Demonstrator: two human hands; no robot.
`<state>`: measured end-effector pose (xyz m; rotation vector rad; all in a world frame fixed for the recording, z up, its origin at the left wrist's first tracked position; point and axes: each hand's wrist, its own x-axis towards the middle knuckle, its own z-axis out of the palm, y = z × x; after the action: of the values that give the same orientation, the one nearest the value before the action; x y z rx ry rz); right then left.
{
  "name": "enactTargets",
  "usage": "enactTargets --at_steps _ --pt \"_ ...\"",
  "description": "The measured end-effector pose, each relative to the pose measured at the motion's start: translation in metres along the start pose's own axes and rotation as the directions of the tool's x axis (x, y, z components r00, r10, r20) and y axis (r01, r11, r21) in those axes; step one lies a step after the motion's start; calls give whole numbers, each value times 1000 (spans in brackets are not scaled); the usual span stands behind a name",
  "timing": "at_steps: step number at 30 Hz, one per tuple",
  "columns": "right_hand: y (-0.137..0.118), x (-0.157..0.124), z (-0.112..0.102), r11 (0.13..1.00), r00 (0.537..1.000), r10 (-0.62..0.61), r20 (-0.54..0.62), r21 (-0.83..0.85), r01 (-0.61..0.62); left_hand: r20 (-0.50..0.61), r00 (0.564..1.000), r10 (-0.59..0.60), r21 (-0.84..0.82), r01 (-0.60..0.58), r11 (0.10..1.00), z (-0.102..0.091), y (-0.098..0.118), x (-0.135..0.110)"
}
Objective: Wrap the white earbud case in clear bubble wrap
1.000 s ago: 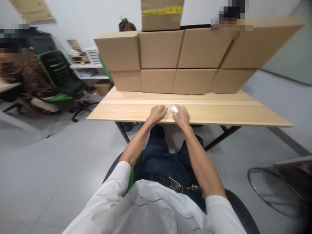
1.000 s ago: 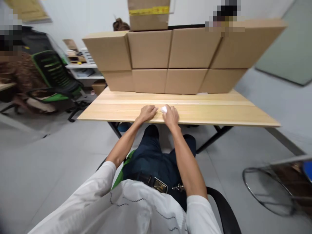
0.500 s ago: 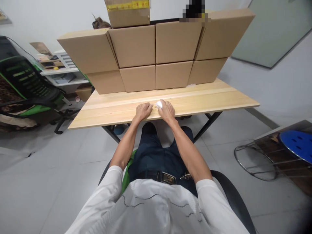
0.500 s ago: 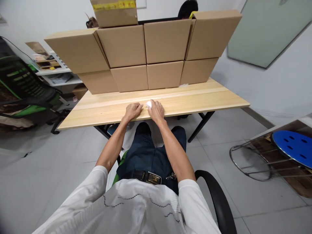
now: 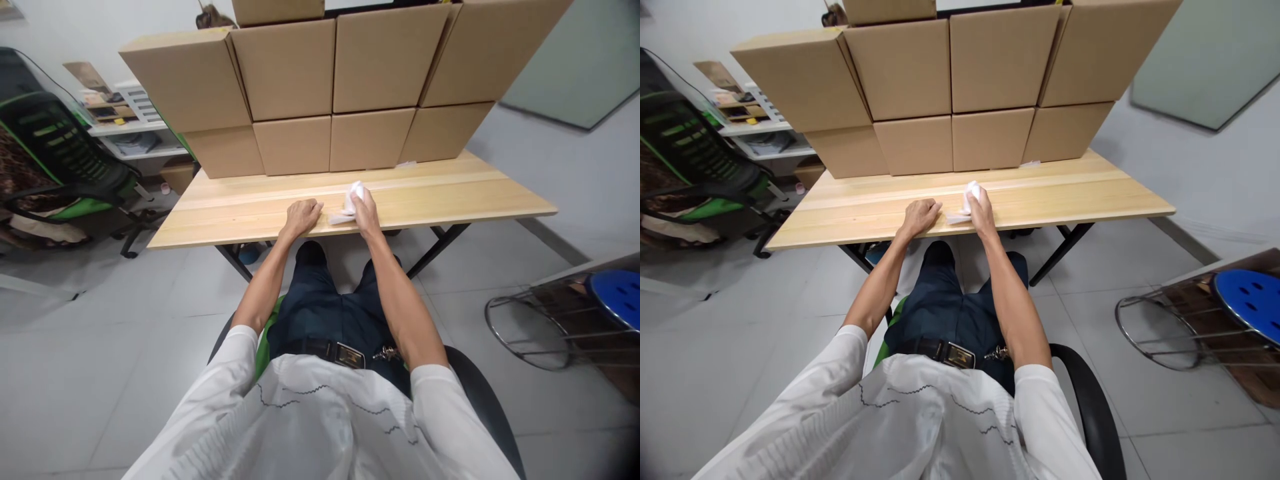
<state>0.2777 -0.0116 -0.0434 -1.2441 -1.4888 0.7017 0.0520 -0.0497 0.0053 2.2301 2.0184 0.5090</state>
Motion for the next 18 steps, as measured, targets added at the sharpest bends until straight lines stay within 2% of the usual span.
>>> enactTargets --at_steps 4,9,12,15,18 --pt "7 5 -2 994 1000 8 -23 111 -5 -6 1000 3 -3 -3 1000 2 -1 1" --pt "13 11 3 992 1000 6 -27 130 -2 0 1000 17 15 -17 1000 2 -1 1" --pt "18 14 4 989 999 5 -37 145 0 -14 999 35 -32 -36 999 4 -1 1" --pt "24 14 4 981 999 -15 -37 195 22 -39 991 128 -175 -133 976 12 -4 5" --pt "28 12 4 966 998 -54 -35 250 61 -98 960 263 -323 -281 904 30 -5 15"
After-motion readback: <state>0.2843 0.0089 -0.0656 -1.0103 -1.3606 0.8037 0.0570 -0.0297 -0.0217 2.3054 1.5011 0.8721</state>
